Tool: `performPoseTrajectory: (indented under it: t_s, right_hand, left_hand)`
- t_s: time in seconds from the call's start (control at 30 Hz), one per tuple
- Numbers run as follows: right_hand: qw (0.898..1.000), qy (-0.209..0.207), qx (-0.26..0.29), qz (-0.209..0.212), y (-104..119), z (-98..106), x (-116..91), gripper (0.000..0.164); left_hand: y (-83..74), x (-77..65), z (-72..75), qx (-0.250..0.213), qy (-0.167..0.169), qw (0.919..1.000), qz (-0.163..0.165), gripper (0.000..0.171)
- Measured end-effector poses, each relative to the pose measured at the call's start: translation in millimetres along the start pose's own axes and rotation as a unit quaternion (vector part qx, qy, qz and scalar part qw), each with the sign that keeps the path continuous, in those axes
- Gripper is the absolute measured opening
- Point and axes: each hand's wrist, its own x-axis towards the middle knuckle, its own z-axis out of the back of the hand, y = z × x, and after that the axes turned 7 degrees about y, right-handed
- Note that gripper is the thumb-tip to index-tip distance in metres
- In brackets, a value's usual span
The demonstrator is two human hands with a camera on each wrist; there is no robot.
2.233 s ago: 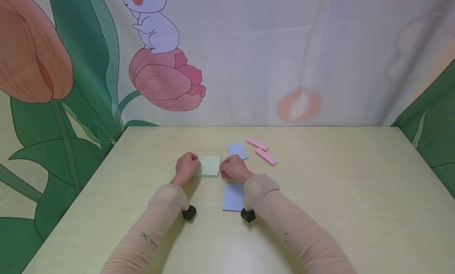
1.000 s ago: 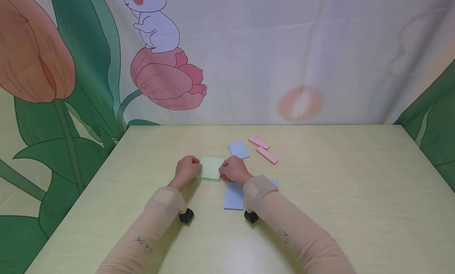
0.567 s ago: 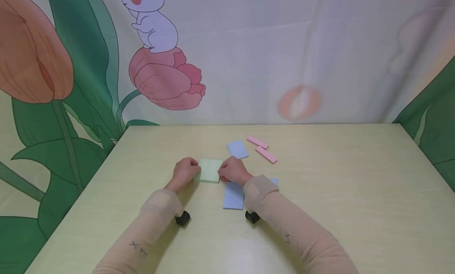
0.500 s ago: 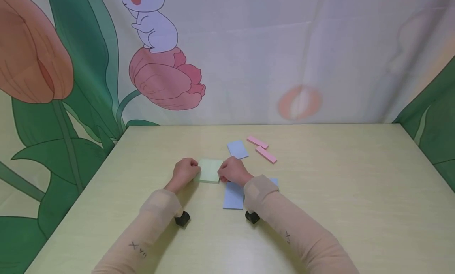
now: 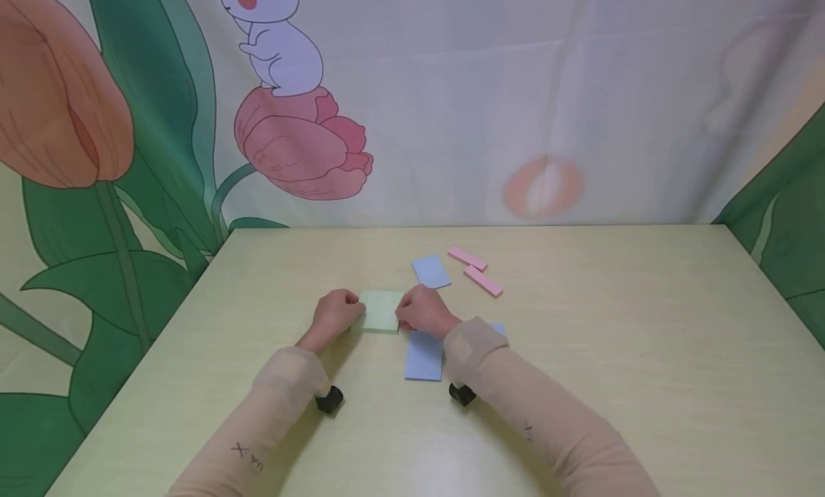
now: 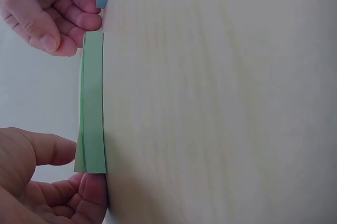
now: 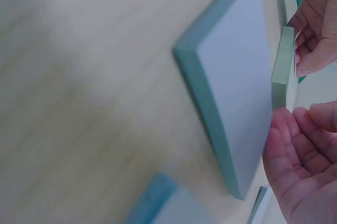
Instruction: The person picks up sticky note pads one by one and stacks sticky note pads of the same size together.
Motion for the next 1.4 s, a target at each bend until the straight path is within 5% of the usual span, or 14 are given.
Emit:
performPoseTrajectory:
  t_s: [0.47,0.7,1.0,1.4]
  right_hand:
    - [0.995,-0.017,-0.091,0.026,-7,20,-19,0.02]
    - [0.988,-0.059,-0.138,0.038,-22,33,-26,0.019]
    - [0.987,-0.064,-0.146,0.009,-35,51,-37,0.019]
    - [0.985,-0.01,-0.161,-0.056,-47,79,-54,0.015]
  left_hand:
    - [-2.0,-2.6,-2.0,0.044,-0.007,0.9981,-0.041,0.024]
    - [-7.5,-6.5,-6.0,0.09,0.013,0.9956,-0.025,0.031]
    - [-16.9,-9.7,-11.4,0.141,-0.008,0.9899,0.008,0.057]
    - [-26.4,-9.3,-22.4,0.155,-0.015,0.9877,-0.006,0.064]
